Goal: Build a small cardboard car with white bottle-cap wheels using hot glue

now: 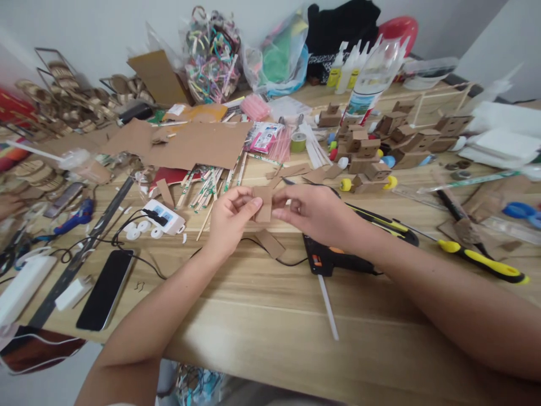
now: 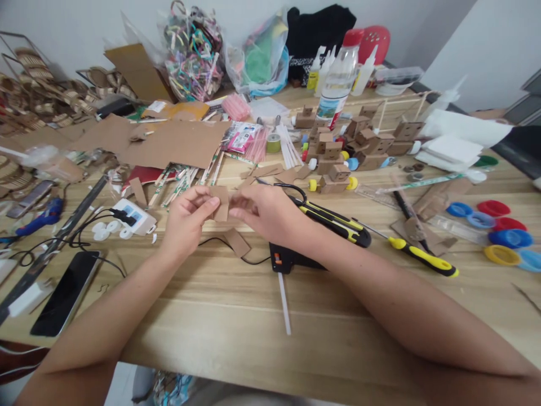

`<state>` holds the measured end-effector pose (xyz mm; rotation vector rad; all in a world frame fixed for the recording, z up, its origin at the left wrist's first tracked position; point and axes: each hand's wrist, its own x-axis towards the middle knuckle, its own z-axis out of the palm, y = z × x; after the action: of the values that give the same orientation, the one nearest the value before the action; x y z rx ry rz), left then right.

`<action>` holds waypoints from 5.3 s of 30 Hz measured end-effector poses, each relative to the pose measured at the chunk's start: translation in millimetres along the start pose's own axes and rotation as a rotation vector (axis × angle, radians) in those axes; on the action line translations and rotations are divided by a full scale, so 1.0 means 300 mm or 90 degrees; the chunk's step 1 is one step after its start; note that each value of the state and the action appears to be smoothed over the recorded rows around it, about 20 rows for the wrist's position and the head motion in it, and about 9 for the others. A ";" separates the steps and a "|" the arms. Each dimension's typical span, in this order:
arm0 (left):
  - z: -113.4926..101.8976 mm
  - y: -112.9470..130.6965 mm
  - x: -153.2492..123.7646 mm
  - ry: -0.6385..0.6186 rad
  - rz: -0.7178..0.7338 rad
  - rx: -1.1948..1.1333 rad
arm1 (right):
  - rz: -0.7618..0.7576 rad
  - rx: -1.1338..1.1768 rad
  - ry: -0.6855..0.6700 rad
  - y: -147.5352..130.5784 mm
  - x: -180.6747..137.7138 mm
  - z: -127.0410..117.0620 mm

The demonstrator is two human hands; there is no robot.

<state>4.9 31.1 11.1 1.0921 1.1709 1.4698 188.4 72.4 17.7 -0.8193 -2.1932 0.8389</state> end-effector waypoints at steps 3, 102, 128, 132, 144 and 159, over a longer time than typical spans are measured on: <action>0.012 -0.001 -0.016 -0.027 0.011 0.013 | 0.045 0.135 0.071 -0.009 0.000 0.001; 0.004 0.011 -0.018 -0.118 -0.090 0.010 | -0.096 0.098 -0.045 0.008 0.004 -0.064; 0.048 0.012 -0.108 -0.038 0.049 0.035 | -0.154 0.140 0.142 -0.027 -0.028 0.022; 0.039 0.009 -0.111 -0.040 0.109 0.101 | -0.064 0.281 0.126 -0.043 -0.017 0.035; -0.055 -0.015 -0.044 -0.115 0.362 0.439 | 0.080 0.346 0.091 -0.046 -0.006 0.019; -0.079 -0.042 -0.046 -0.146 0.483 0.472 | -0.032 0.120 0.101 -0.059 -0.023 0.002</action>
<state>-14.1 15.3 -6.0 2.3437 1.2228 1.3901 186.6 56.4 28.0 -0.7098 -1.9549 0.9084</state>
